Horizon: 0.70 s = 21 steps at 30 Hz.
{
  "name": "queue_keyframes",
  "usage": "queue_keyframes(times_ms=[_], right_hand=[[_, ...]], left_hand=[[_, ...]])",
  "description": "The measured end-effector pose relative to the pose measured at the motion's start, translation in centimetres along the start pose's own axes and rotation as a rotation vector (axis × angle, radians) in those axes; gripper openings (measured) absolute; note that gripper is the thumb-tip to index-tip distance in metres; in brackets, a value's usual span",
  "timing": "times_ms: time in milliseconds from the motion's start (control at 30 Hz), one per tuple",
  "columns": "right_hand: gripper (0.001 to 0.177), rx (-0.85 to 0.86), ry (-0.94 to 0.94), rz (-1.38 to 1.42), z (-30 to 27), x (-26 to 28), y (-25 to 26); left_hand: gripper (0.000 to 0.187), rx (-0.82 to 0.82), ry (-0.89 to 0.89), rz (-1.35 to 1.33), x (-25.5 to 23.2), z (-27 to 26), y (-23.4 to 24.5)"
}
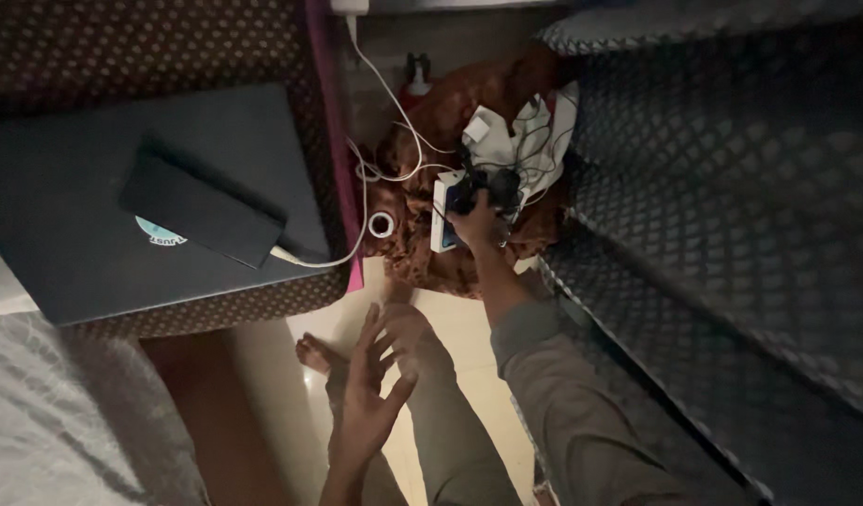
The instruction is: The person moves a chair to a corner, adjusts a bedsheet on a bed, handles a power adapter and its cable on a small table, and picks up a spray bottle from the floor.
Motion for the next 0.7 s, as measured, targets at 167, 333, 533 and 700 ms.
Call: queue_keyframes(times_ms=[167,333,533,700], right_hand=[[0.079,-0.145,0.117,0.147,-3.3,-0.1,0.2],[0.074,-0.201,0.175,0.448,-9.3,1.5,1.6],[0.076,-0.014,-0.186,0.716,-19.7,5.6,6.8],[0.062,0.102,0.069,1.065,-24.9,5.7,9.4]], left_hand=[[0.09,0.025,0.186,-0.019,2.7,-3.3,1.0],[0.084,0.006,0.152,-0.049,6.8,-7.7,2.8],[0.066,-0.035,0.132,-0.11,8.7,-12.8,4.6],[0.06,-0.058,0.1,-0.091,6.6,-16.1,2.9]])
Point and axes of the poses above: each hand's wrist, its own z-axis towards the middle knuckle, its own y-axis out of the back of the hand, x = y × z, the point moved 1 cm from there along z, towards the middle knuckle, and after that the axes turned 7 degrees about y, right-handed, at the moved point
